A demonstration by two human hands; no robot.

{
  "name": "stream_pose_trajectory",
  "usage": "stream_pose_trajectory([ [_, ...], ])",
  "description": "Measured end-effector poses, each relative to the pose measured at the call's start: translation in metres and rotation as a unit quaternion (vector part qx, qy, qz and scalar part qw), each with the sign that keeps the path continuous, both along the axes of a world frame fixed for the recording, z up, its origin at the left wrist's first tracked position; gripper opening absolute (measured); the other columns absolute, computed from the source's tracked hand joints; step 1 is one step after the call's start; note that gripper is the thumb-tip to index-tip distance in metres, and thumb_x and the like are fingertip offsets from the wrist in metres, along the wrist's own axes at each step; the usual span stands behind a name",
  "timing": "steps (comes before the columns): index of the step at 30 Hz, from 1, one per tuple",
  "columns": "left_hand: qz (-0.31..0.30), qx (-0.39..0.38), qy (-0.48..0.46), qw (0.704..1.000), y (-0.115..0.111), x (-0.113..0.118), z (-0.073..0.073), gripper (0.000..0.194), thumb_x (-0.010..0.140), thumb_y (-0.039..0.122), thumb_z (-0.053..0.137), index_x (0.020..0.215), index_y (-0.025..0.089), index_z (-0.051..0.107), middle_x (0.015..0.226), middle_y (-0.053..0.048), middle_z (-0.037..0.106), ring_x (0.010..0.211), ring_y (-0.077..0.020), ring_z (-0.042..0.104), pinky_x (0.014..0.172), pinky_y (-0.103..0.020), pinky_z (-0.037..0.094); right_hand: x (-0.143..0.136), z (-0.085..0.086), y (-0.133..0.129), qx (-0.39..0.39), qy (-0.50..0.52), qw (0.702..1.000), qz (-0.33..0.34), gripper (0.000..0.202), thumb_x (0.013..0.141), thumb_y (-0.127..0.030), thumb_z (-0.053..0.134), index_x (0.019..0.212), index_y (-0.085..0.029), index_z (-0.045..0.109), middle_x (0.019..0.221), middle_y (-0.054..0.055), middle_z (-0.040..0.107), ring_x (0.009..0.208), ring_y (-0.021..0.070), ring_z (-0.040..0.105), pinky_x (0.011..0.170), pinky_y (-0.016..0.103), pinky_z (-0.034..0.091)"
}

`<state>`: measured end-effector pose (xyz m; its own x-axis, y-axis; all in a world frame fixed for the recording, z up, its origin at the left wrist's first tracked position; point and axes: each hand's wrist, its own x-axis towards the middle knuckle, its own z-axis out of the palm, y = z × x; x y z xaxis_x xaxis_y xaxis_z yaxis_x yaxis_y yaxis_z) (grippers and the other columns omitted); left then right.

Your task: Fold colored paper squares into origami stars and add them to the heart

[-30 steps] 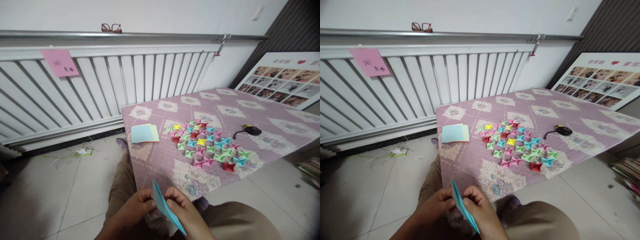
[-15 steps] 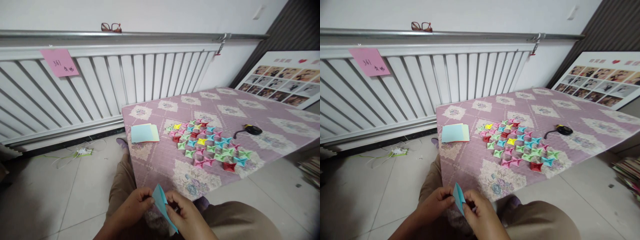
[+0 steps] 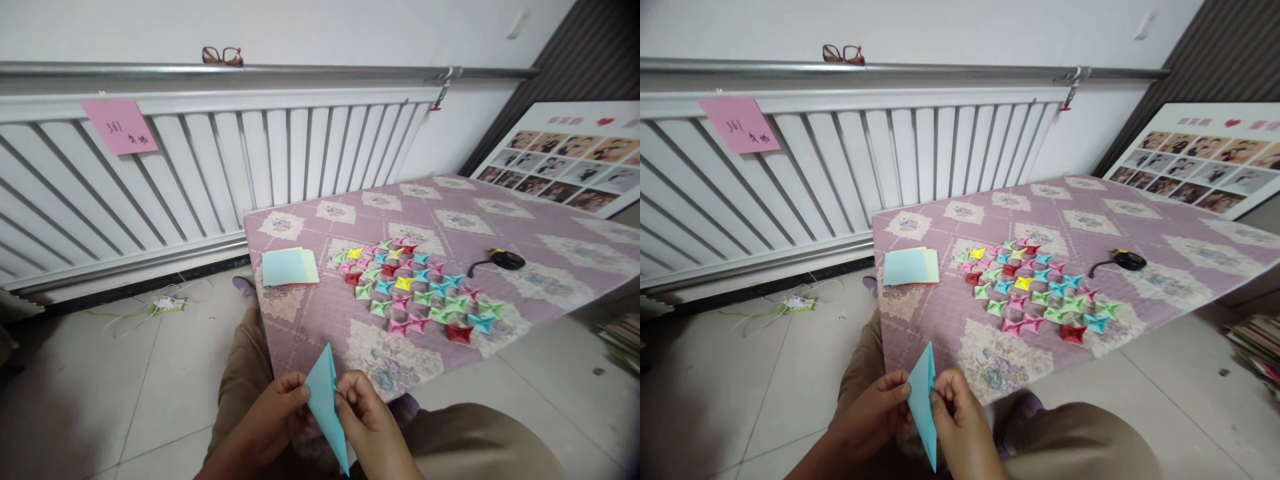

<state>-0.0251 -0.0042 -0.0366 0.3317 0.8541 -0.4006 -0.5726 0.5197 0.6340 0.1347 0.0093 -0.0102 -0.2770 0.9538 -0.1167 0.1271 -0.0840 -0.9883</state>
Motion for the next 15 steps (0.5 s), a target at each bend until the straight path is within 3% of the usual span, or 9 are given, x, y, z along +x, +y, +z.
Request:
stream_pose_trajectory([
  [6, -0.003, -0.011, -0.041, 0.999, -0.001, 0.0, -0.005, 0.031, 0.069, 0.036, 0.076, 0.078, 0.014, 0.056, 0.061, 0.001, 0.056, 0.053, -0.0085, 0.052, 0.052, -0.02, 0.038, 0.004, 0.007, 0.002, 0.076, -0.097, 0.992, 0.04, 0.016, 0.089, -0.032, 0.042, 0.078, -0.023, 0.05, 0.068, -0.002, 0.057, 0.062, 0.0135, 0.054, 0.058, 0.022, 0.043],
  [10, -0.008, 0.004, -0.039, 0.999, 0.0, 0.0, -0.006, 0.028, 0.072, 0.035, 0.074, 0.078, 0.014, 0.057, 0.06, 0.001, 0.055, 0.051, -0.0078, 0.051, 0.052, -0.02, 0.038, 0.009, 0.02, 0.004, 0.125, -0.156, 0.972, 0.121, 0.02, 0.09, -0.025, 0.039, 0.084, -0.024, 0.059, 0.082, 0.001, 0.062, 0.078, 0.0157, 0.058, 0.072, 0.025, 0.044],
  [15, -0.009, -0.015, -0.042, 0.999, 0.002, -0.001, 0.003, 0.027, 0.071, 0.029, 0.074, 0.089, 0.016, 0.059, 0.07, 0.0, 0.059, 0.058, -0.0097, 0.054, 0.059, -0.023, 0.042, 0.017, 0.035, 0.006, 0.127, -0.185, 0.955, 0.196, 0.03, 0.084, -0.013, 0.041, 0.101, -0.028, 0.06, 0.092, 0.001, 0.063, 0.089, 0.017, 0.058, 0.08, 0.026, 0.043],
])
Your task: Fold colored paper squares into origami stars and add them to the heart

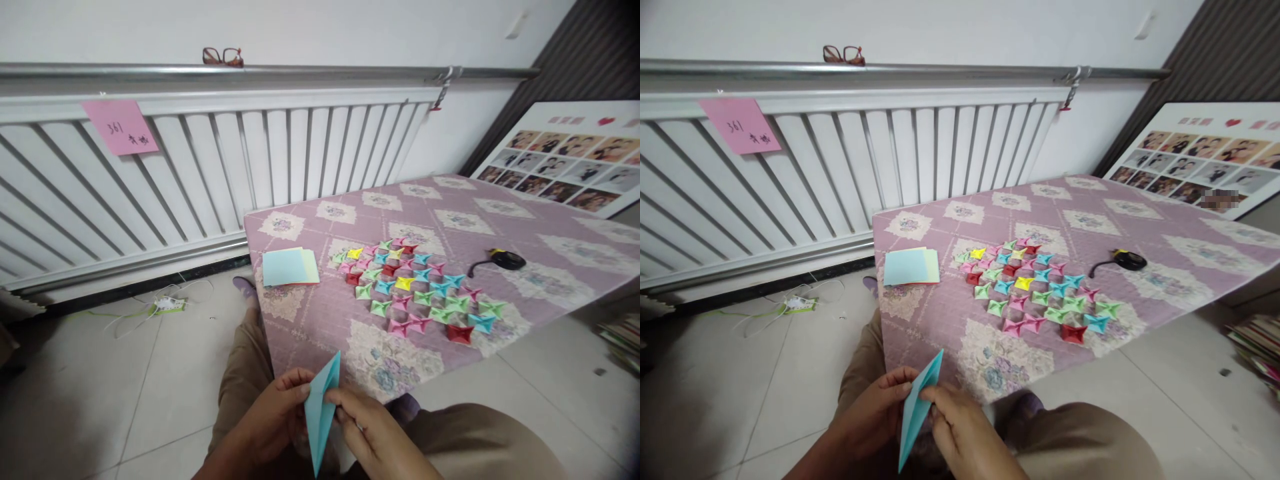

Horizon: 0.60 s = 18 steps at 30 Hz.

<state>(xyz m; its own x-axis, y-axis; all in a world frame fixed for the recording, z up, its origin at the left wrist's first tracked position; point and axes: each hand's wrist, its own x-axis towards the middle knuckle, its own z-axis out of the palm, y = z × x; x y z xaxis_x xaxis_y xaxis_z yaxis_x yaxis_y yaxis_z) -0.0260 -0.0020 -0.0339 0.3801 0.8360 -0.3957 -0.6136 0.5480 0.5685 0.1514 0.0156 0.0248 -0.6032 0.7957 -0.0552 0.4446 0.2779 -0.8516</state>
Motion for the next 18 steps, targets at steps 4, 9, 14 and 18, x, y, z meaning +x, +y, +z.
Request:
stream_pose_trajectory([
  [4, 0.005, -0.011, 0.024, 1.0, 0.001, 0.001, 0.006, 0.028, 0.07, 0.028, 0.072, 0.091, 0.017, 0.059, 0.076, -0.002, 0.06, 0.065, -0.0123, 0.057, 0.064, -0.026, 0.043, -0.001, 0.002, 0.003, 0.004, -0.01, 1.0, 0.012, 0.036, 0.075, -0.007, 0.048, 0.101, -0.029, 0.061, 0.104, 0.001, 0.063, 0.096, 0.0185, 0.057, 0.084, 0.028, 0.042],
  [9, -0.034, 0.034, 0.145, 0.988, 0.002, 0.004, 0.004, 0.027, 0.074, 0.03, 0.064, 0.097, 0.017, 0.058, 0.077, -0.001, 0.059, 0.068, -0.0134, 0.056, 0.065, -0.026, 0.043, -0.004, 0.001, 0.007, 0.028, -0.017, 0.999, 0.016, 0.022, 0.077, -0.008, 0.05, 0.084, -0.025, 0.061, 0.096, 0.002, 0.064, 0.091, 0.0177, 0.058, 0.079, 0.026, 0.043],
  [14, -0.04, 0.261, 0.383, 0.885, 0.003, -0.003, 0.013, 0.043, 0.08, 0.018, 0.055, 0.122, 0.02, 0.048, 0.106, -0.006, 0.057, 0.09, -0.0164, 0.054, 0.081, -0.031, 0.044, -0.001, 0.004, 0.008, 0.052, -0.04, 0.997, 0.044, 0.017, 0.077, -0.007, 0.055, 0.082, -0.023, 0.059, 0.095, 0.001, 0.063, 0.09, 0.0158, 0.058, 0.079, 0.025, 0.042],
  [18, -0.079, 0.47, 0.465, 0.746, 0.006, -0.012, 0.035, 0.059, 0.079, 0.004, 0.047, 0.133, 0.026, 0.037, 0.121, -0.007, 0.05, 0.099, -0.0169, 0.053, 0.089, -0.033, 0.045, 0.001, 0.007, 0.008, 0.053, -0.039, 0.995, 0.072, 0.013, 0.081, -0.012, 0.056, 0.085, -0.023, 0.062, 0.096, 0.001, 0.064, 0.09, 0.0153, 0.058, 0.08, 0.024, 0.043],
])
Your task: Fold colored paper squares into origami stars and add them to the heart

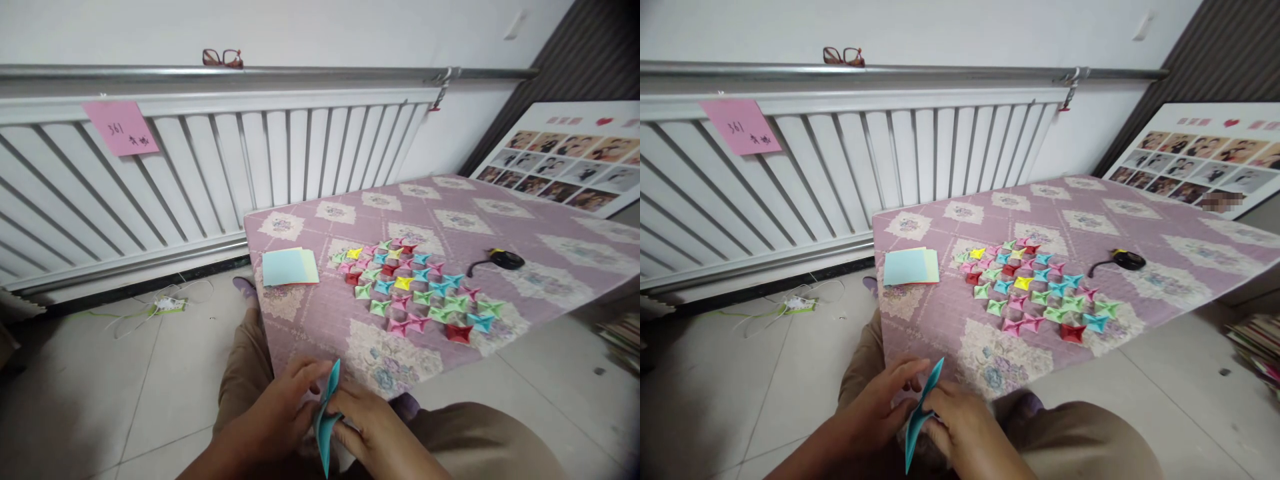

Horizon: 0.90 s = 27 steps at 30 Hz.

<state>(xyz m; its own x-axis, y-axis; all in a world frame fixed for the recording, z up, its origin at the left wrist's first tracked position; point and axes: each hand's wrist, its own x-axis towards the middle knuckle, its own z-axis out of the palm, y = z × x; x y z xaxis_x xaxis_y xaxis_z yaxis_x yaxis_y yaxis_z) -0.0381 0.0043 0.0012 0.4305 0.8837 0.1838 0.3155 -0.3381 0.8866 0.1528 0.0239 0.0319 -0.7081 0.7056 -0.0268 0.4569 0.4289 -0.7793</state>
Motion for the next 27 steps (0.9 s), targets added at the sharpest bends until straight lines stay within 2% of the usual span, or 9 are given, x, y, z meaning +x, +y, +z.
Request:
stream_pose_trajectory([
  [3, -0.061, 0.11, 0.054, 0.991, 0.004, -0.001, 0.016, 0.057, 0.082, 0.003, 0.045, 0.133, 0.026, 0.036, 0.127, -0.008, 0.049, 0.114, -0.0186, 0.049, 0.098, -0.032, 0.042, 0.0, 0.004, 0.0, -0.004, 0.017, 1.0, 0.016, 0.012, 0.083, -0.015, 0.057, 0.087, -0.023, 0.064, 0.1, 0.003, 0.065, 0.097, 0.0163, 0.058, 0.084, 0.025, 0.042],
  [7, -0.106, 0.166, 0.069, 0.978, 0.009, 0.002, 0.025, 0.049, 0.088, 0.01, 0.044, 0.133, 0.026, 0.032, 0.114, -0.007, 0.058, 0.102, -0.016, 0.057, 0.087, -0.027, 0.048, 0.0, 0.01, -0.001, -0.023, 0.036, 0.999, 0.019, 0.012, 0.082, -0.014, 0.057, 0.085, -0.023, 0.065, 0.097, 0.002, 0.067, 0.092, 0.0146, 0.06, 0.082, 0.022, 0.043],
  [11, -0.131, 0.158, 0.092, 0.974, 0.01, 0.001, 0.022, 0.048, 0.088, 0.013, 0.046, 0.133, 0.024, 0.033, 0.111, -0.008, 0.058, 0.098, -0.0172, 0.057, 0.083, -0.028, 0.049, 0.002, 0.012, -0.002, -0.04, 0.066, 0.997, 0.028, 0.013, 0.084, -0.014, 0.057, 0.085, -0.024, 0.066, 0.095, 0.0, 0.067, 0.089, 0.0124, 0.06, 0.08, 0.02, 0.043],
  [16, -0.136, 0.153, 0.096, 0.974, 0.012, -0.004, 0.021, 0.047, 0.084, 0.007, 0.046, 0.127, 0.023, 0.038, 0.109, -0.008, 0.057, 0.096, -0.0164, 0.055, 0.083, -0.028, 0.048, 0.007, 0.008, -0.003, -0.038, 0.055, 0.997, 0.025, 0.014, 0.083, -0.013, 0.058, 0.088, -0.025, 0.064, 0.097, -0.001, 0.066, 0.092, 0.0123, 0.059, 0.082, 0.02, 0.041],
  [21, -0.155, 0.13, 0.072, 0.977, 0.016, -0.008, 0.03, 0.038, 0.079, 0.002, 0.048, 0.111, 0.023, 0.051, 0.102, -0.005, 0.057, 0.092, -0.0139, 0.054, 0.081, -0.024, 0.046, 0.014, 0.008, -0.004, -0.042, 0.024, 0.999, 0.006, 0.003, 0.086, -0.025, 0.058, 0.086, -0.025, 0.062, 0.088, -0.003, 0.064, 0.083, 0.0109, 0.059, 0.075, 0.019, 0.04],
  [24, -0.187, 0.098, 0.052, 0.976, 0.018, -0.011, 0.036, 0.03, 0.077, 0.0, 0.048, 0.095, 0.021, 0.058, 0.098, -0.004, 0.058, 0.091, -0.0128, 0.056, 0.08, -0.022, 0.045, 0.017, 0.014, -0.004, -0.064, 0.022, 0.998, 0.003, 0.007, 0.086, -0.03, 0.058, 0.083, -0.024, 0.061, 0.083, -0.004, 0.064, 0.078, 0.0108, 0.058, 0.072, 0.019, 0.04],
  [27, -0.215, 0.057, 0.048, 0.974, 0.02, -0.014, 0.041, 0.03, 0.075, -0.002, 0.05, 0.09, 0.021, 0.062, 0.098, -0.004, 0.058, 0.092, -0.0134, 0.057, 0.081, -0.022, 0.046, 0.019, 0.02, -0.002, -0.11, 0.034, 0.993, 0.014, 0.009, 0.087, -0.03, 0.056, 0.082, -0.023, 0.061, 0.084, -0.004, 0.064, 0.078, 0.0108, 0.058, 0.073, 0.019, 0.039],
])
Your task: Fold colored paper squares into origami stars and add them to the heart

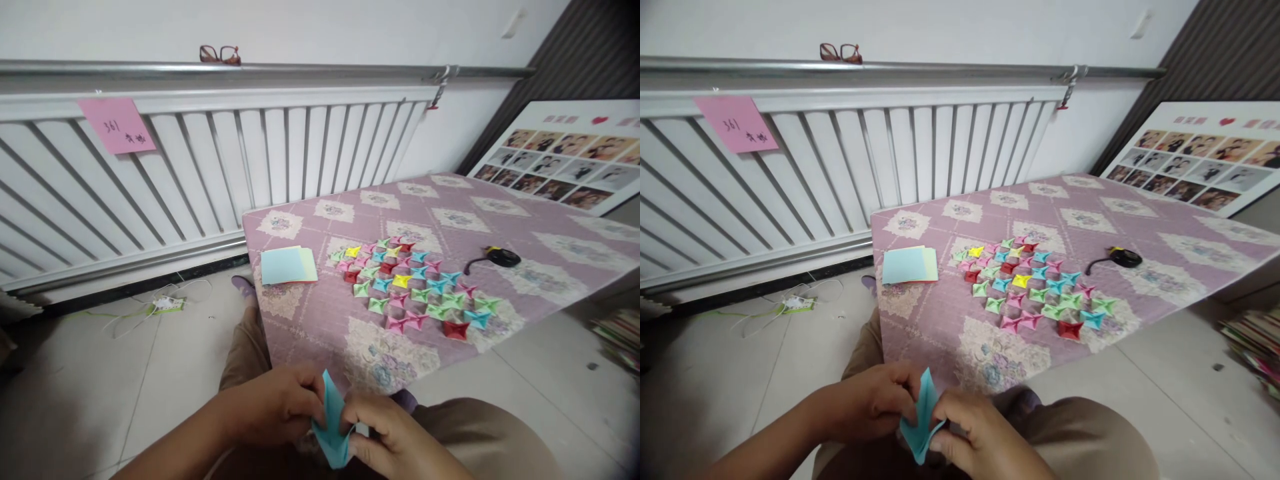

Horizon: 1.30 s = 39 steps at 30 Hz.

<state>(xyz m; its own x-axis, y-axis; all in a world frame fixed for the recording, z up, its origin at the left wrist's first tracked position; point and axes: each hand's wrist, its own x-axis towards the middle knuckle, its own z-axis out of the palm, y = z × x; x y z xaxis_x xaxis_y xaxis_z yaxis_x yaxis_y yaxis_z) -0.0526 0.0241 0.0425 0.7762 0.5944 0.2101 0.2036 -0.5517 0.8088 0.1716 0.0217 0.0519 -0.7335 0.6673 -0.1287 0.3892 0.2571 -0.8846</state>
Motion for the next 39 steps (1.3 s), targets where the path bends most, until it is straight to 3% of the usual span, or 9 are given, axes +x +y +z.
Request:
stream_pose_trajectory([
  [7, 0.021, -0.072, 0.009, 0.997, 0.006, -0.009, 0.007, 0.019, 0.081, 0.006, 0.056, 0.091, 0.02, 0.064, 0.115, -0.006, 0.05, 0.097, -0.0139, 0.056, 0.088, -0.027, 0.044, 0.002, -0.001, 0.004, -0.084, 0.019, 0.996, -0.014, 0.01, 0.081, -0.028, 0.057, 0.077, -0.019, 0.059, 0.077, -0.002, 0.058, 0.073, 0.0126, 0.052, 0.067, 0.02, 0.038],
  [10, 0.022, -0.072, 0.014, 0.997, 0.009, -0.01, 0.009, 0.015, 0.082, 0.008, 0.057, 0.088, 0.019, 0.063, 0.116, -0.005, 0.049, 0.102, -0.0152, 0.054, 0.091, -0.028, 0.042, -0.004, -0.004, 0.005, -0.128, 0.054, 0.99, -0.002, 0.009, 0.077, -0.027, 0.06, 0.078, -0.018, 0.059, 0.079, -0.003, 0.056, 0.074, 0.0126, 0.05, 0.068, 0.021, 0.038],
  [16, -0.002, -0.043, 0.058, 0.997, 0.019, -0.005, 0.014, 0.025, 0.078, 0.002, 0.054, 0.091, 0.021, 0.062, 0.117, -0.004, 0.049, 0.106, -0.0169, 0.052, 0.09, -0.029, 0.042, -0.007, -0.012, 0.011, -0.177, 0.056, 0.983, 0.0, 0.013, 0.072, -0.027, 0.062, 0.078, -0.018, 0.054, 0.074, -0.005, 0.048, 0.068, 0.0103, 0.043, 0.063, 0.019, 0.036],
  [24, -0.01, 0.013, 0.123, 0.992, 0.029, 0.002, 0.018, 0.028, 0.073, -0.003, 0.053, 0.086, 0.02, 0.06, 0.121, -0.005, 0.049, 0.107, -0.0177, 0.052, 0.092, -0.029, 0.041, 0.0, -0.021, 0.019, -0.145, -0.02, 0.989, 0.017, 0.01, 0.075, -0.026, 0.058, 0.079, -0.017, 0.058, 0.07, -0.004, 0.052, 0.066, 0.0107, 0.047, 0.062, 0.02, 0.038],
  [29, -0.028, 0.027, 0.138, 0.99, 0.034, 0.003, 0.019, 0.026, 0.075, -0.002, 0.052, 0.087, 0.02, 0.059, 0.122, -0.005, 0.048, 0.109, -0.017, 0.051, 0.094, -0.027, 0.04, -0.002, -0.019, 0.021, -0.131, -0.043, 0.989, 0.056, 0.004, 0.07, -0.02, 0.059, 0.072, -0.017, 0.059, 0.065, -0.007, 0.048, 0.063, 0.0091, 0.044, 0.058, 0.017, 0.035],
  [39, -0.036, 0.03, 0.127, 0.991, 0.033, -0.002, 0.018, 0.029, 0.078, 0.0, 0.051, 0.094, 0.022, 0.06, 0.12, -0.004, 0.05, 0.106, -0.0172, 0.053, 0.09, -0.027, 0.042, -0.003, -0.021, 0.021, -0.096, -0.03, 0.995, 0.02, 0.005, 0.069, -0.019, 0.062, 0.068, -0.017, 0.058, 0.062, -0.007, 0.046, 0.06, 0.0086, 0.042, 0.055, 0.017, 0.032],
])
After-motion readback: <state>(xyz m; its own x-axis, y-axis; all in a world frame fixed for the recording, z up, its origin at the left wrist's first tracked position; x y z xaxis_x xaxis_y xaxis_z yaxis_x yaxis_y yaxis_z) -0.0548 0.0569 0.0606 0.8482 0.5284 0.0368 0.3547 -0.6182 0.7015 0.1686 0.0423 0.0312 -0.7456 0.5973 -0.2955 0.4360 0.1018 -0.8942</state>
